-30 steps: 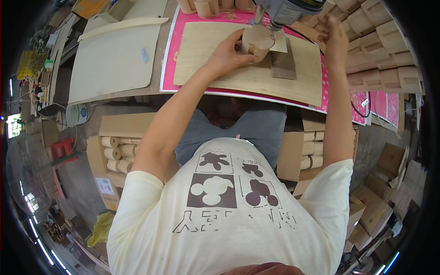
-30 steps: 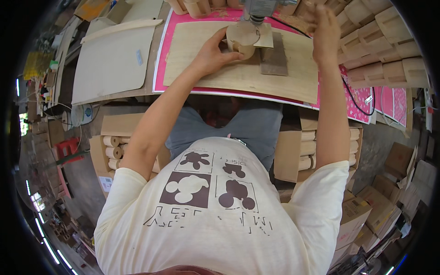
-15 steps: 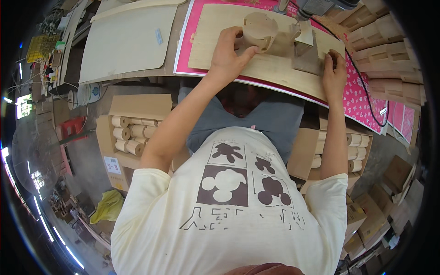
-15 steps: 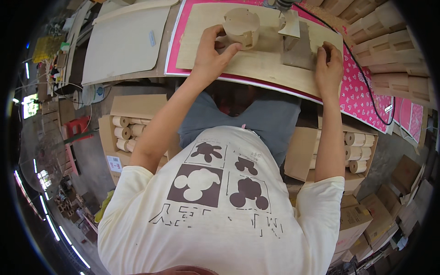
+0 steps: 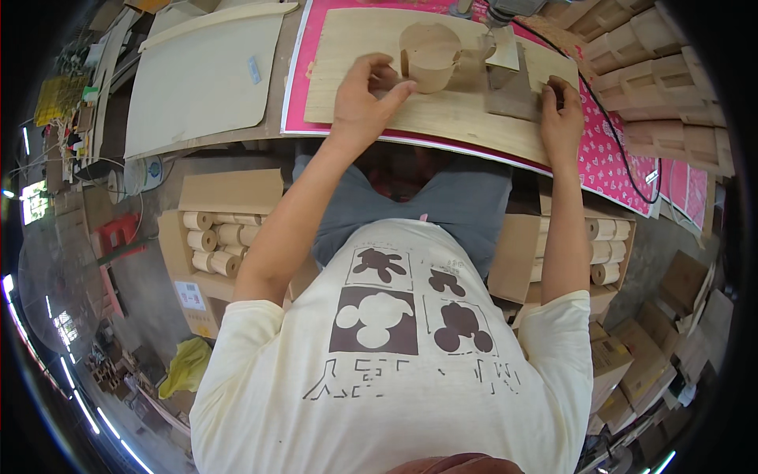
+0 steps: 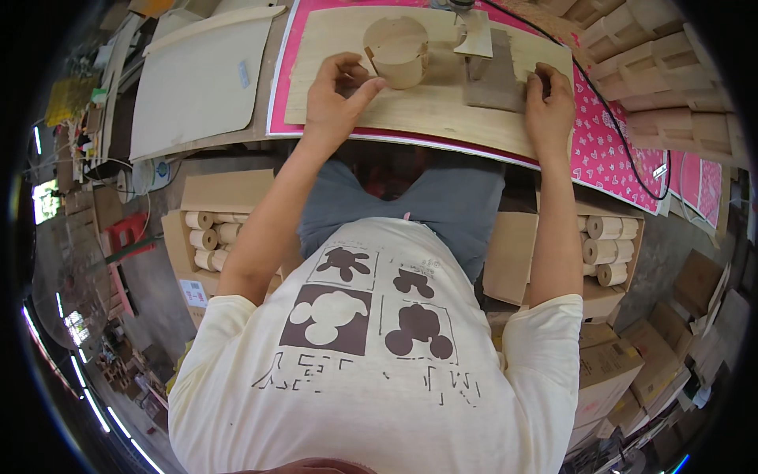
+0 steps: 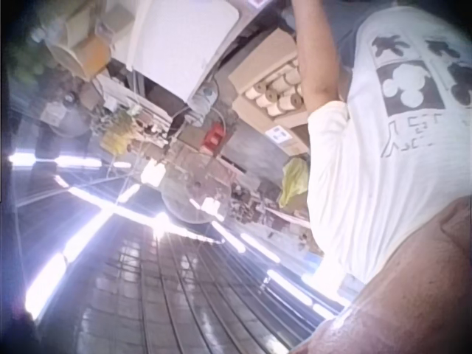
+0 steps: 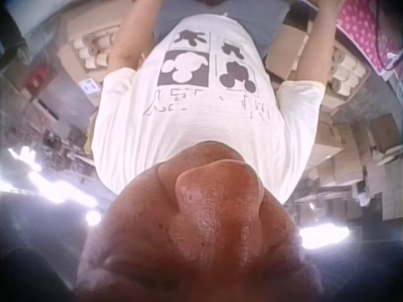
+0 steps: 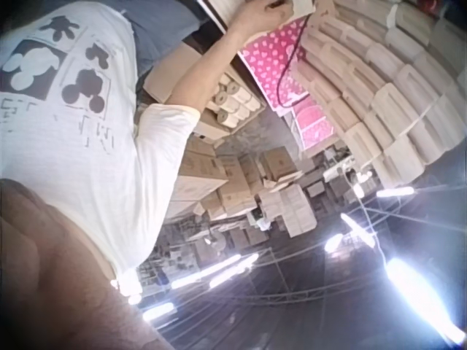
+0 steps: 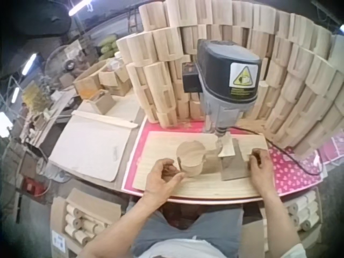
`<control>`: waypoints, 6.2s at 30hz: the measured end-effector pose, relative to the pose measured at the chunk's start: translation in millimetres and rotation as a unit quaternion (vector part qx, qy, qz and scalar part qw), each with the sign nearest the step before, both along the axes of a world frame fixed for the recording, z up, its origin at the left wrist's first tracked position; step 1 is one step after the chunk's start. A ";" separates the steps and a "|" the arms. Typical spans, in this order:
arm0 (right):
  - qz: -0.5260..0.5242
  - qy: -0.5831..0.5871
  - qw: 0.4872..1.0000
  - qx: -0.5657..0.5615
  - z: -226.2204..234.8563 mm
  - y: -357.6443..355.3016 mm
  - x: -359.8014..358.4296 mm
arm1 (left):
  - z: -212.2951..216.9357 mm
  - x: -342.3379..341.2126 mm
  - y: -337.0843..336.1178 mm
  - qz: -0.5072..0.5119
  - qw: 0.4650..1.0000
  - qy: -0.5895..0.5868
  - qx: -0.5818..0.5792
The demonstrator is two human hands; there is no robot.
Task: Operator uses a vertical router/drill press to process small cylindrical wooden blocks.
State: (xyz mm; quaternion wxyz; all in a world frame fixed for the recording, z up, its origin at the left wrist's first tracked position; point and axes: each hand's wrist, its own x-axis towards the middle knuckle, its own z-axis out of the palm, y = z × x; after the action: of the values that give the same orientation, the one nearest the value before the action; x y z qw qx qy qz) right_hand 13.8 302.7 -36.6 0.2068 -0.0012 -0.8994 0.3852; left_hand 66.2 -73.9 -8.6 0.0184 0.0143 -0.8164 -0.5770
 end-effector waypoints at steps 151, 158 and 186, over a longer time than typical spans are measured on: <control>0.094 -0.067 0.979 -0.168 41.9 -91.5 177.4 | 31.9 71.2 85.1 -0.138 0.990 -0.021 -0.003; -0.042 -0.045 0.939 -0.339 12.5 -19.1 258.5 | 55.5 92.4 149.0 -0.359 0.931 -0.033 0.047; -0.533 -0.242 0.804 0.103 -177.1 305.8 386.9 | -18.6 28.7 66.5 -0.198 0.917 0.255 -0.235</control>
State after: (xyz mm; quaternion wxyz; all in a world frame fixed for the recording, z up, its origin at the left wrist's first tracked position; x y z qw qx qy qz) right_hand 400.7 608.4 -213.7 0.1542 -0.5518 -0.8126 0.1066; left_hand 94.9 -7.3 -27.2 0.1139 -0.3003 -0.8822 -0.3443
